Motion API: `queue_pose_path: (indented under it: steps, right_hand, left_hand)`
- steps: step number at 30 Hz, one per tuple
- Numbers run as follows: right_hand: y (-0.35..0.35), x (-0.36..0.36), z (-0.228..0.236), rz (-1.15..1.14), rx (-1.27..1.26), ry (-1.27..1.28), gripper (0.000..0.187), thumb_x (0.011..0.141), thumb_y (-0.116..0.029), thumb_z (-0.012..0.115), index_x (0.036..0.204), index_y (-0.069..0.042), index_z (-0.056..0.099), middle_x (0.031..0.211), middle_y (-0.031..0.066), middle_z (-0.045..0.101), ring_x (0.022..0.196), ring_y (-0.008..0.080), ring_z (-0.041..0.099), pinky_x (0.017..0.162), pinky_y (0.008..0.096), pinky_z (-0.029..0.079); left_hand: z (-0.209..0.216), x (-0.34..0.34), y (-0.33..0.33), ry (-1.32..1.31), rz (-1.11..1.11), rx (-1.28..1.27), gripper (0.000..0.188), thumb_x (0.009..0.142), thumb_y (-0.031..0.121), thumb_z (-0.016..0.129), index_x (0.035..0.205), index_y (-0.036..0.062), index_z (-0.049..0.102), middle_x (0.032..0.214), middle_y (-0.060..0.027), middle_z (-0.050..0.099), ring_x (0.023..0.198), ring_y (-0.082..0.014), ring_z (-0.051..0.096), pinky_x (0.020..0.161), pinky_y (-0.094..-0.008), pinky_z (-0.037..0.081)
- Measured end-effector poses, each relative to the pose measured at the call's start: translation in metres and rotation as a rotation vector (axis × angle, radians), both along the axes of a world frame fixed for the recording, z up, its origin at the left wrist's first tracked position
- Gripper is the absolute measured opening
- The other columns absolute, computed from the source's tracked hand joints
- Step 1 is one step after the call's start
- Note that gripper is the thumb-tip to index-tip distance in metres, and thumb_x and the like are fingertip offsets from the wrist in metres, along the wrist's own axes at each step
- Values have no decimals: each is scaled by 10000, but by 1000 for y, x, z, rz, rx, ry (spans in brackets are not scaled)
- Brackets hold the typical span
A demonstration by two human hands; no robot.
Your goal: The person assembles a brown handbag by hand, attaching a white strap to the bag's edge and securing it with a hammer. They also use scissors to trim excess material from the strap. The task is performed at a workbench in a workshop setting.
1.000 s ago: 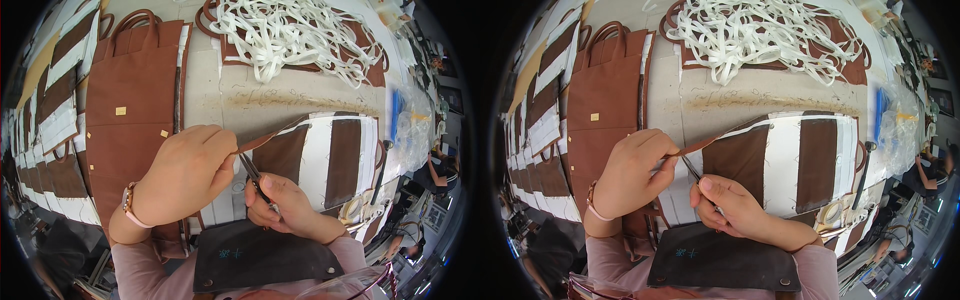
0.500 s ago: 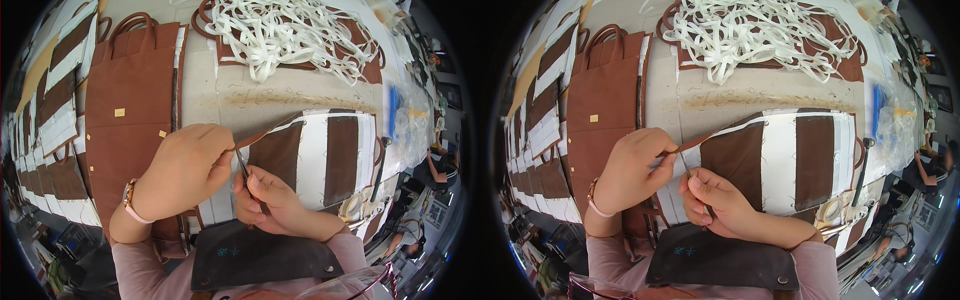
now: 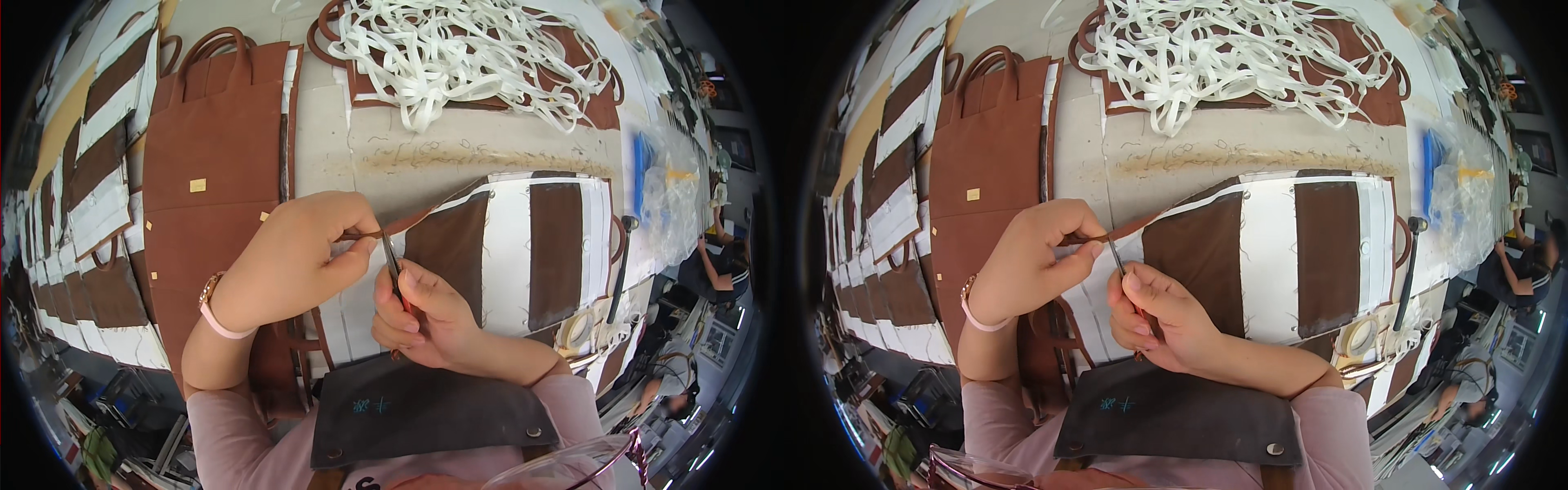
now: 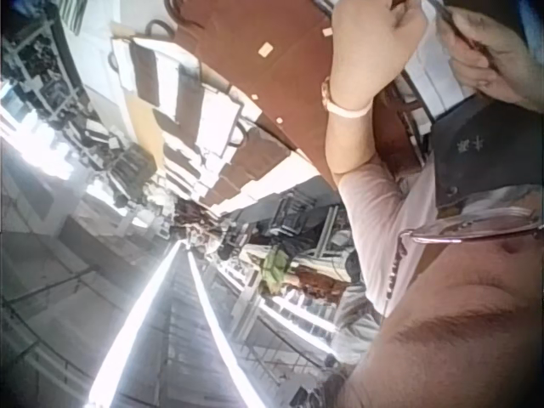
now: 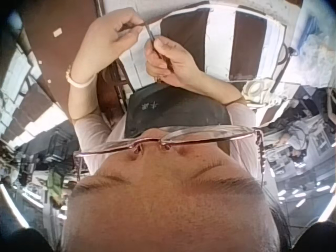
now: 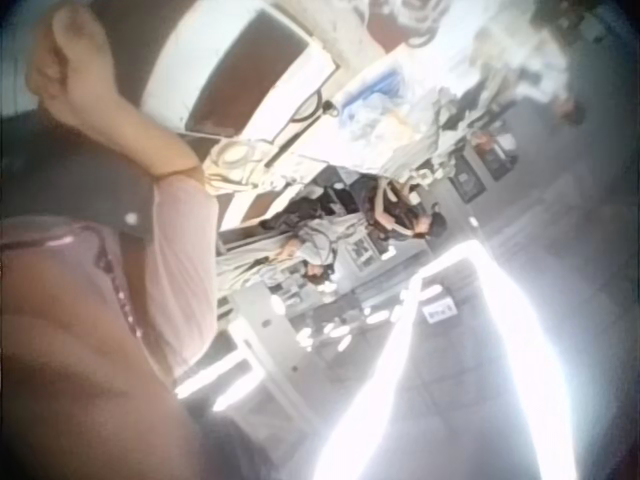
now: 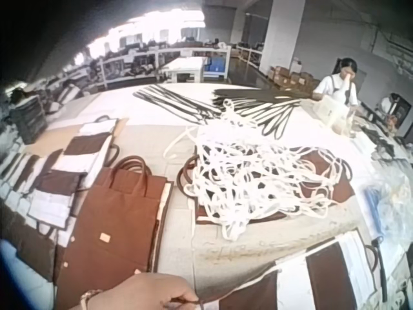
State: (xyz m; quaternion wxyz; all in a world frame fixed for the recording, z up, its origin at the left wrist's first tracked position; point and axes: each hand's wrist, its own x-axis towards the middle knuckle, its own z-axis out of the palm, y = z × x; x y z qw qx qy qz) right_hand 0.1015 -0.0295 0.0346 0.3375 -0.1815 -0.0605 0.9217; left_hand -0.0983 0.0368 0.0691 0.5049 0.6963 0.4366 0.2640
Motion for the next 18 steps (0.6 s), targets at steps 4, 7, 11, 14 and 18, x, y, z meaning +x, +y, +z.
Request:
queue_pose_path:
  steps: [4, 7, 11, 14, 18]
  right_hand:
    - [0, 0, 0, -1, 25, 7, 278, 1094, -309, 400, 1002, -78, 525, 625, -16, 395, 476, 78, 305, 500, 251, 288]
    - [-2, 3, -1, 19, -12, 19, 291, 1094, -323, 395, 1006, -80, 529, 620, -17, 400, 472, 79, 314, 501, 254, 301]
    - [-3, 6, 4, 57, -37, 13, 307, 1094, -341, 391, 1010, -83, 535, 616, -20, 406, 470, 78, 325, 503, 255, 313]
    - [-3, 6, 5, 73, -44, 8, 318, 1093, -352, 388, 1012, -83, 536, 615, -20, 407, 472, 79, 329, 504, 254, 316]
    - [-3, 7, 2, 57, -27, 13, 330, 1094, -362, 380, 1016, -81, 536, 620, -18, 406, 478, 82, 327, 505, 253, 312]
  left_hand:
    - [-1, -1, 2, -90, 0, -140, 40, 848, -24, 629, 878, -35, 604, 789, -42, 590, 747, -89, 536, 706, -263, 468]
    - [-1, -1, 3, -90, -3, -141, 38, 854, -25, 630, 875, -34, 600, 795, -31, 591, 755, -78, 526, 710, -257, 460]
    - [0, -2, 3, -82, -9, -137, 41, 858, -27, 629, 880, -33, 595, 787, -29, 586, 752, -78, 522, 709, -253, 454]
    - [-1, -2, 3, -76, -15, -114, 43, 859, -26, 627, 884, -33, 593, 782, -28, 582, 750, -76, 518, 704, -251, 452]
    - [1, -2, 2, -61, -6, -126, 40, 859, -25, 626, 882, -31, 595, 779, -29, 582, 744, -75, 514, 699, -249, 451]
